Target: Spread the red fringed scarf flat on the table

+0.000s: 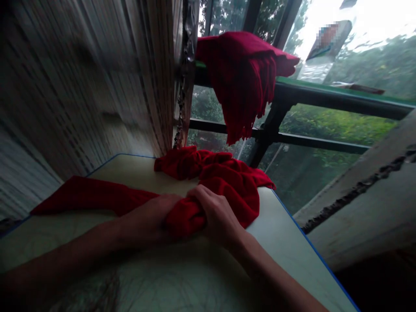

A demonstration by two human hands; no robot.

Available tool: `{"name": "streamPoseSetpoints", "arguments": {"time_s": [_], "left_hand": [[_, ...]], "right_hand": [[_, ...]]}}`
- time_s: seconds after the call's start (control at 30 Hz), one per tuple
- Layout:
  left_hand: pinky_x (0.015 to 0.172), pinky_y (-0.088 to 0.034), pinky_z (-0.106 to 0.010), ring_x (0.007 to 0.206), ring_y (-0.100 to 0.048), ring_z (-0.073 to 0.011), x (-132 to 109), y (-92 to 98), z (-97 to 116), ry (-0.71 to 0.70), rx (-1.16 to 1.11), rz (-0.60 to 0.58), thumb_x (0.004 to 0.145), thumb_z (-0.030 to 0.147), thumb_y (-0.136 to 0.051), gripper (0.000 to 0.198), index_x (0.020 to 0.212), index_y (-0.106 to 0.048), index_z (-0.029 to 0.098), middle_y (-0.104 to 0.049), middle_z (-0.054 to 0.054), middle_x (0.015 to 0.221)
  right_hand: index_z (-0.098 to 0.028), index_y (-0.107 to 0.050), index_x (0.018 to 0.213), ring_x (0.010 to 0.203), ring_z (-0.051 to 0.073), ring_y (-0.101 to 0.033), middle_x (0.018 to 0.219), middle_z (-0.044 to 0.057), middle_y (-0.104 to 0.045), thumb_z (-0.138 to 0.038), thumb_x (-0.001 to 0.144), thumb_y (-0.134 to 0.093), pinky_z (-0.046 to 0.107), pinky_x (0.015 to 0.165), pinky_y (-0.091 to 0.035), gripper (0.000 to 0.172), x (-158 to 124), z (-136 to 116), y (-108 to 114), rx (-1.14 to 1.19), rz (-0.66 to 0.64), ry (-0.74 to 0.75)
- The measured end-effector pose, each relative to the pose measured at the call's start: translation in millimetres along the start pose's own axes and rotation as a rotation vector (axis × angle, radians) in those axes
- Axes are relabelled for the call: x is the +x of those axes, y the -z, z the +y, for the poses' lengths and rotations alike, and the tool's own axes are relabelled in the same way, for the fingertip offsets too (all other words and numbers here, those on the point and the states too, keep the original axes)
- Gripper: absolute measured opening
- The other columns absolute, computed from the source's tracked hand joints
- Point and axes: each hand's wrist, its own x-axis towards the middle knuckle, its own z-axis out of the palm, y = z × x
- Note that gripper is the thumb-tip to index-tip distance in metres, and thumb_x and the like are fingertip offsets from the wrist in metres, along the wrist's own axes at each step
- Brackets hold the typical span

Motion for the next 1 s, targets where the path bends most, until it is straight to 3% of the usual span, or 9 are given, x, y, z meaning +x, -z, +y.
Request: {"name": "streamPoseSetpoints", "arguments": {"time_s": [0.13,0.23,0.33,0.4,0.63,0.7,0.83,0.93,1.0], "left_hand": [[0.084,-0.049,-0.032,0.094,-0.064,-0.0222,-2,1.3,-3,0.093,-0.323,-0.016,0.088,0.017,-0.059,0.033,0.120,-0.068,0.019,-0.072,-0.004,0.106],[0.074,-0.046,-0.029,0.082,-0.059,-0.0191,-3,10.1,-3,0.224,-0.430,-0.054,0.090,0.029,-0.065,0.030,0.118,-0.068,0.019,-0.069,-0.002,0.098],[0.063,-0.039,-0.025,0.069,-0.050,-0.0155,-2,16.4,-1,0.302,-0.403,-0.124,0.088,0.050,-0.071,0.035,0.102,-0.067,0.019,-0.061,0.001,0.084],[0.059,-0.034,-0.025,0.064,-0.044,-0.0140,-3,19.9,-3,0.309,-0.337,-0.117,0.091,0.059,-0.065,0.040,0.087,-0.063,0.018,-0.052,0.003,0.075],[0.057,-0.031,-0.025,0.059,-0.039,-0.0131,-16,49.1,-41,0.425,-0.152,-0.141,0.095,0.066,-0.053,0.052,0.077,-0.064,0.019,-0.043,0.004,0.066],[0.060,-0.035,-0.025,0.063,-0.047,-0.0146,-20,58.0,-54,0.439,-0.068,-0.080,0.096,0.065,-0.052,0.052,0.080,-0.068,0.018,-0.051,0.002,0.071],[0.075,-0.045,-0.029,0.083,-0.063,-0.0198,-22,64.8,-64,0.280,0.217,-0.018,0.100,0.056,-0.050,0.048,0.085,-0.075,0.017,-0.066,-0.006,0.097],[0.094,-0.048,-0.036,0.107,-0.066,-0.0263,-20,60.3,-52,0.178,0.345,0.056,0.095,0.051,-0.063,0.041,0.119,-0.074,0.019,-0.070,-0.009,0.119],[0.109,-0.042,-0.044,0.128,-0.059,-0.0309,-18,52.5,-37,0.095,0.386,0.131,0.087,0.051,-0.076,0.068,0.146,-0.056,0.022,-0.064,-0.011,0.140]], "right_hand": [[-0.027,-0.059,0.103,0.081,0.022,-0.067,0.096,0.001,-0.073,-0.014,0.068,-0.058,0.030,0.070,-0.047,0.037,0,13,3,-0.099,0.096,-0.054],[-0.026,-0.067,0.110,0.082,0.025,-0.071,0.093,0.003,-0.077,-0.018,0.071,-0.063,0.033,0.073,-0.047,0.040,-1,23,6,-0.241,0.080,-0.164],[-0.028,-0.073,0.111,0.078,0.028,-0.070,0.085,0.003,-0.077,-0.019,0.070,-0.066,0.035,0.072,-0.046,0.042,-2,29,9,-0.381,0.062,-0.232],[-0.029,-0.076,0.110,0.080,0.027,-0.069,0.087,0.003,-0.079,-0.015,0.069,-0.065,0.036,0.073,-0.046,0.045,-2,33,12,-0.430,0.082,-0.241],[-0.022,-0.079,0.106,0.082,0.028,-0.071,0.089,0.007,-0.079,-0.011,0.070,-0.060,0.038,0.074,-0.050,0.042,-5,52,41,-0.369,0.326,-0.317],[-0.020,-0.079,0.106,0.082,0.028,-0.071,0.089,0.009,-0.078,-0.012,0.072,-0.060,0.038,0.073,-0.050,0.039,-5,56,48,-0.336,0.417,-0.333],[-0.019,-0.077,0.101,0.077,0.024,-0.068,0.086,0.008,-0.077,-0.016,0.075,-0.060,0.035,0.070,-0.050,0.031,-5,57,49,-0.221,0.486,-0.336],[-0.018,-0.075,0.096,0.074,0.021,-0.066,0.082,0.005,-0.075,-0.015,0.075,-0.057,0.031,0.068,-0.049,0.028,-4,53,40,-0.122,0.405,-0.266],[-0.018,-0.072,0.089,0.072,0.020,-0.065,0.077,0.003,-0.073,-0.016,0.075,-0.056,0.029,0.065,-0.047,0.022,-3,48,33,-0.097,0.329,-0.227]]}}
